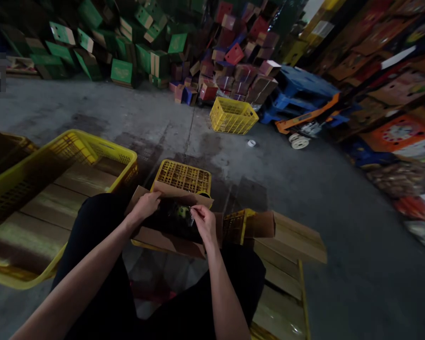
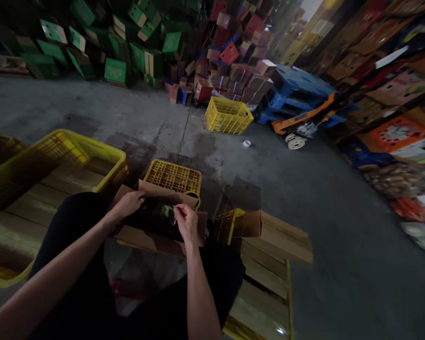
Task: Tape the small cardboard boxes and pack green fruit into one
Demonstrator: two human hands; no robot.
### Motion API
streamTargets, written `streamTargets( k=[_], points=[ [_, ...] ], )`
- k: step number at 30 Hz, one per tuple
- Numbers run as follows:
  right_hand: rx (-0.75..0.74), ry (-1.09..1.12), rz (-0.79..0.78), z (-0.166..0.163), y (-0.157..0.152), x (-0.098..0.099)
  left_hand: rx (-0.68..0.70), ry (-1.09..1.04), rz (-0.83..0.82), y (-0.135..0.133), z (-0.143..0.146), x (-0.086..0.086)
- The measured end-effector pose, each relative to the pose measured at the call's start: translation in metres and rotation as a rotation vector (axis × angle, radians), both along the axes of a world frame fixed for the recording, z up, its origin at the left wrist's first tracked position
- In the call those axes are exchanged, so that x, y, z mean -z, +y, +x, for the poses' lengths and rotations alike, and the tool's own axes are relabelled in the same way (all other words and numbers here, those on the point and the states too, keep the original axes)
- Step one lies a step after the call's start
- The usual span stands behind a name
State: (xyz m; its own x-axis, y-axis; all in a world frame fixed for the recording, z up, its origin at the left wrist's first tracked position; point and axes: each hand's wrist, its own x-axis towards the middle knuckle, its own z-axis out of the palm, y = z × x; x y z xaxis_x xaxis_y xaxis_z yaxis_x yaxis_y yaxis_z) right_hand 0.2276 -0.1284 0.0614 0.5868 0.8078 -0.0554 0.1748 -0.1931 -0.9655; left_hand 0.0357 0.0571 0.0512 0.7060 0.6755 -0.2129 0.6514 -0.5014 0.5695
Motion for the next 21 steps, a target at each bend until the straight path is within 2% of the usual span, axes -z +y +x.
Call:
streamTargets(
  k=[8, 13, 17, 21],
  points=[
    [-0.038, -0.063, -0.017, -0.01, 0.006, 0.011, 0.128, 0.137, 0.0, -0.023, 0.009, 0.028],
    [-0.15, -0.323, -0.089, -0.016, 0.009, 0.014, 0.126, 0.216, 0.014, -0.033, 0.011, 0.043],
    [-0.202, -0.427, -0.198, -0.018, 0.01, 0.017, 0.116, 0.26, 0.012, -0.034, 0.011, 0.044],
    [-0.178, -0.447, -0.27, -0.016, 0.008, 0.016, 0.103, 0.259, 0.021, -0.031, 0.013, 0.037]
  ],
)
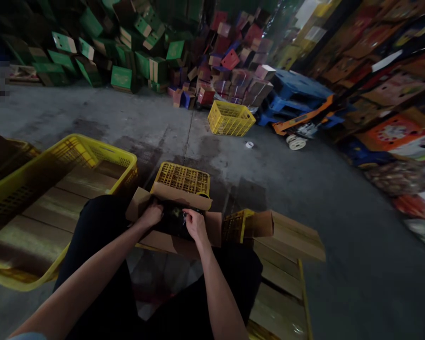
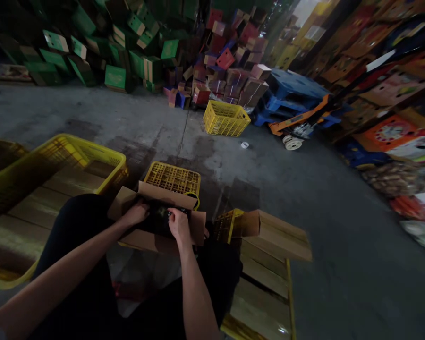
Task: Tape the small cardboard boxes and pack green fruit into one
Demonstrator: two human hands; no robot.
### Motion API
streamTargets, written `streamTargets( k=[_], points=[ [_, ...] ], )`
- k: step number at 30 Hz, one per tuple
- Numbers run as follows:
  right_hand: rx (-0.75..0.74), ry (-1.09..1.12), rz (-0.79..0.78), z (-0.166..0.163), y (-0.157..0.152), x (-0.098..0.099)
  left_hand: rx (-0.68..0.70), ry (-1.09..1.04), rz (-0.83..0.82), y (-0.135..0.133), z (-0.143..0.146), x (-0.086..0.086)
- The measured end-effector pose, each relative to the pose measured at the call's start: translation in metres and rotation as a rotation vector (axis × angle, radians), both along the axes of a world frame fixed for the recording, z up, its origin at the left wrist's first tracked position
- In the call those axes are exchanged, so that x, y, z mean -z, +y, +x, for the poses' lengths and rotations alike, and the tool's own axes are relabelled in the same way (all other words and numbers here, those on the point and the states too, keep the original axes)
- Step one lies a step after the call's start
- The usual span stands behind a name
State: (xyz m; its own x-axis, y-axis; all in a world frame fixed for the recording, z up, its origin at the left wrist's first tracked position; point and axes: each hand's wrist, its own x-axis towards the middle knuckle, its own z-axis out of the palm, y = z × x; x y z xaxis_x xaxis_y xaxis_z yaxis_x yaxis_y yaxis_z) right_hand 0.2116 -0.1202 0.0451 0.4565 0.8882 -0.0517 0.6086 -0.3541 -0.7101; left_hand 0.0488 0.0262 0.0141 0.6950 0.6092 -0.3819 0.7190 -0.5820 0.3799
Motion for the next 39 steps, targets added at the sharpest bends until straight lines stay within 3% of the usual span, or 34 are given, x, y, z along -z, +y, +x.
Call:
streamTargets(
  k=[5, 11, 16, 20, 25, 29, 32, 35, 39],
  points=[
    [0.036, -0.009, -0.04, 0.004, -0.001, -0.001, 0.011, -0.049, -0.028, 0.004, 0.002, -0.019],
    [0.04, 0.014, -0.043, 0.008, -0.002, -0.001, -0.039, -0.228, -0.027, 0.025, -0.021, -0.058],
    [0.006, 0.058, 0.001, 0.007, 0.0, 0.0, -0.265, -0.727, -0.289, 0.037, -0.031, -0.083],
    [0.011, 0.039, -0.001, 0.01, 0.002, 0.001, -0.427, -0.907, -0.511, 0.031, -0.024, -0.094],
    [0.015, 0.055, 0.031, 0.011, 0.004, -0.006, -0.667, -1.103, -0.598, 0.032, -0.023, -0.098],
    [-0.035, 0.12, 0.164, 0.002, 0.005, -0.022, -0.825, -1.19, -0.815, 0.033, -0.021, -0.093],
    [-0.035, 0.297, 0.231, -0.003, 0.004, -0.034, -0.84, -1.158, -0.933, 0.022, -0.011, -0.086],
    [0.062, 0.469, 0.24, -0.002, 0.003, -0.039, -0.817, -1.075, -0.966, 0.007, 0.002, -0.079],
    [0.177, 0.437, 0.243, 0.007, -0.001, -0.041, -0.759, -1.047, -0.897, -0.005, 0.013, -0.077]
  ],
)
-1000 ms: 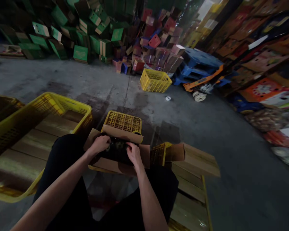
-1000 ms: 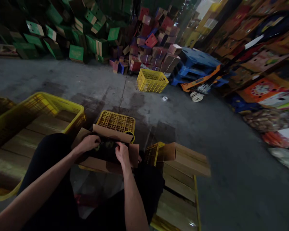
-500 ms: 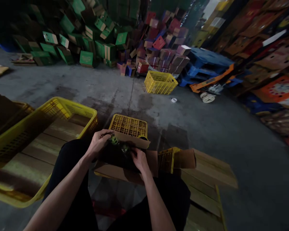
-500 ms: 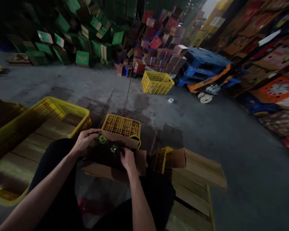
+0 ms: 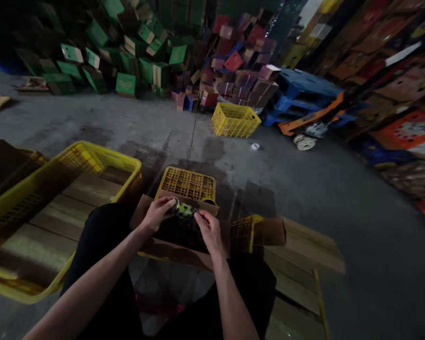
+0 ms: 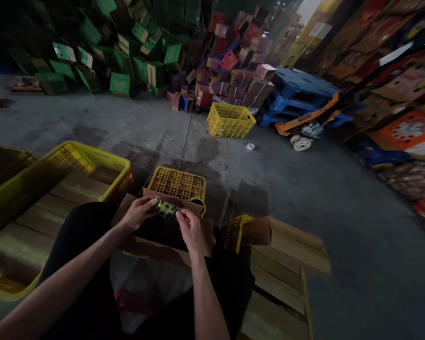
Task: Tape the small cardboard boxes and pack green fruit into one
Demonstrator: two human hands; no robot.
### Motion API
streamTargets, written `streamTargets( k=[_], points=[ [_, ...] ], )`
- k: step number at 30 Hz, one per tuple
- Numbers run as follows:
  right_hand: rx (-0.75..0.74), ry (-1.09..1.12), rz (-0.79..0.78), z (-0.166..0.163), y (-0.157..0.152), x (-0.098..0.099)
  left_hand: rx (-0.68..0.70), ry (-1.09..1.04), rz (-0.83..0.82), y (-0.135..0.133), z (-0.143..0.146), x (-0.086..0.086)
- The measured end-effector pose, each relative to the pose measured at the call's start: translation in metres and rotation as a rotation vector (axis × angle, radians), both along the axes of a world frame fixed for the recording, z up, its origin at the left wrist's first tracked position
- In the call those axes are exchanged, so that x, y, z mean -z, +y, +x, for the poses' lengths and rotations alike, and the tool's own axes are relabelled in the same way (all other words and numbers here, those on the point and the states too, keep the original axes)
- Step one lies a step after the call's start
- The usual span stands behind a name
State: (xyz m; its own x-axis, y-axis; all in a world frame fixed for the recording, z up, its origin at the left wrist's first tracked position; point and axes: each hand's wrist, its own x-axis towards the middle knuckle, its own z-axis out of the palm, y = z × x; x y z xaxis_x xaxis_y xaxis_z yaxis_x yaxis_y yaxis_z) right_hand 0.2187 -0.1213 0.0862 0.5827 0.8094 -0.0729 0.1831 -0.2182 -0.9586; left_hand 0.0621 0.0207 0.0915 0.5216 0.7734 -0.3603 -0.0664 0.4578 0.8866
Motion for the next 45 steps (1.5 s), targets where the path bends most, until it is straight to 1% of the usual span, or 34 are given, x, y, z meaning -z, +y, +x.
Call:
streamTargets(
  k=[4, 9, 13, 15, 19, 21, 23, 25, 30, 32, 34, 37, 39, 42, 45],
  points=[
    [0.008, -0.037, -0.014, 0.005, -0.006, 0.0, 0.0, 0.064, 0.167, -0.002, 0.003, -0.001],
    [0.06, -0.065, -0.028, 0.003, -0.006, 0.004, -0.009, 0.126, 0.299, -0.003, 0.004, -0.002],
    [0.09, -0.035, -0.006, -0.001, -0.003, 0.003, -0.031, 0.179, 0.415, -0.004, 0.004, -0.001],
    [0.091, -0.03, 0.001, -0.002, -0.002, 0.001, -0.022, 0.171, 0.387, -0.004, 0.004, 0.002],
    [0.107, -0.065, 0.023, 0.001, -0.002, -0.002, 0.032, 0.094, 0.203, -0.002, 0.004, 0.01],
    [0.128, -0.073, 0.023, 0.002, -0.002, -0.003, 0.048, 0.087, 0.189, -0.001, 0.004, 0.012],
    [0.137, -0.071, 0.018, 0.003, -0.001, -0.002, 0.055, 0.103, 0.209, 0.0, 0.004, 0.012],
    [0.135, -0.07, 0.016, 0.003, -0.002, -0.002, 0.06, 0.098, 0.191, 0.0, 0.003, 0.009],
    [0.184, -0.094, 0.009, 0.008, -0.003, 0.002, 0.127, -0.073, 0.03, -0.001, 0.002, 0.003],
    [0.188, -0.093, 0.009, 0.01, -0.004, 0.004, 0.165, -0.109, 0.031, -0.001, 0.001, 0.003],
    [0.18, -0.087, 0.016, 0.011, -0.004, 0.006, 0.189, -0.092, 0.094, -0.002, 0.001, 0.004],
    [0.165, -0.084, 0.024, 0.01, -0.004, 0.006, 0.186, -0.055, 0.194, -0.002, 0.001, 0.003],
    [0.167, -0.069, 0.027, 0.009, -0.003, 0.005, 0.183, -0.062, 0.211, -0.002, 0.001, 0.003],
    [0.186, -0.025, 0.041, 0.009, -0.003, 0.005, 0.182, -0.087, 0.17, -0.003, 0.002, 0.005],
    [0.209, 0.029, 0.049, 0.01, -0.004, 0.007, 0.184, -0.132, 0.066, -0.002, 0.002, 0.009]
  ],
)
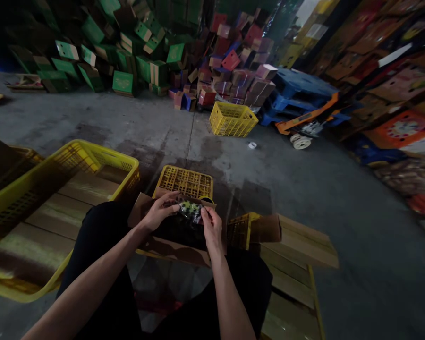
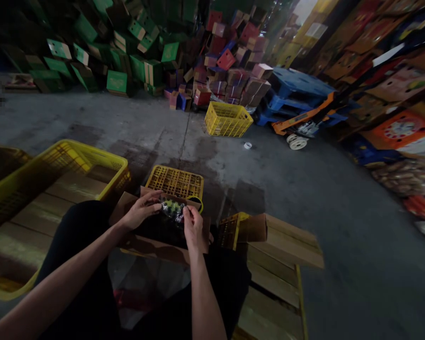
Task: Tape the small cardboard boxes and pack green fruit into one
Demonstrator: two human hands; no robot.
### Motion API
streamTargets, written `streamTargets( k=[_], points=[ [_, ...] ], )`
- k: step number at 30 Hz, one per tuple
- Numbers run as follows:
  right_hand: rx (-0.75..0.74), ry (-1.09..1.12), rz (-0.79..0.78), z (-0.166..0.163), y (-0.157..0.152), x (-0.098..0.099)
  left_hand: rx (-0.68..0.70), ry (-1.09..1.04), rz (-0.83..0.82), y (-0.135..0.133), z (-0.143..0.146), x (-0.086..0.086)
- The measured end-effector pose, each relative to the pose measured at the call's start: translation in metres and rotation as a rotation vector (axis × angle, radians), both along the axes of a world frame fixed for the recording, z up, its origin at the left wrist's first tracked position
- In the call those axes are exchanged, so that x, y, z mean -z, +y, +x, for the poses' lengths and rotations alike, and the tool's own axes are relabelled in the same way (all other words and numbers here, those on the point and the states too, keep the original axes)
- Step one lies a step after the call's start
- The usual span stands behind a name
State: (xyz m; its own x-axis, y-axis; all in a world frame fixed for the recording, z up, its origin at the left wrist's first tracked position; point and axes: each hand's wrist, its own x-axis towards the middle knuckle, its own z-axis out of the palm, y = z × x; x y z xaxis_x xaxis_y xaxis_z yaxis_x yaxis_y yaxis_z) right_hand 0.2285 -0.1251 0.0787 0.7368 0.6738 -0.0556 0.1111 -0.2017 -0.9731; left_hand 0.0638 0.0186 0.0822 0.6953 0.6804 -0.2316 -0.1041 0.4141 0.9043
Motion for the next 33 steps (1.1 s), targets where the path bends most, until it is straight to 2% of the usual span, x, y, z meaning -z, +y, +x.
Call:
streamTargets(
  k=[3, 7, 9, 13, 16, 20, 24, 30, 33],
  points=[
    [0.026, 0.15, 0.047, 0.0, 0.0, 0.002, 0.071, -0.049, -0.063, 0.001, -0.001, 0.001],
    [0.086, 0.437, 0.196, -0.003, 0.001, 0.0, 0.223, -0.071, 0.091, 0.002, -0.003, -0.004],
    [0.092, 0.527, 0.237, -0.004, 0.002, -0.002, 0.222, -0.079, 0.161, 0.001, -0.004, -0.005],
    [0.063, 0.619, 0.242, -0.005, 0.001, -0.003, 0.195, -0.046, 0.151, 0.001, -0.003, -0.005],
    [0.034, 0.598, 0.187, -0.005, 0.0, -0.003, 0.165, -0.024, 0.147, 0.0, -0.002, -0.002],
    [-0.029, 0.479, 0.099, -0.005, 0.002, 0.001, 0.039, -0.051, 0.044, 0.0, 0.0, 0.005],
    [-0.017, 0.357, 0.086, -0.004, 0.003, 0.001, -0.033, -0.042, -0.006, -0.001, 0.002, 0.007],
    [-0.214, 0.181, 0.135, -0.003, -0.002, -0.008, -0.017, 0.016, 0.012, -0.003, 0.002, 0.002],
    [-0.204, 0.13, 0.101, -0.002, -0.003, -0.009, 0.01, 0.03, 0.017, -0.003, 0.002, 0.002]
  ],
)
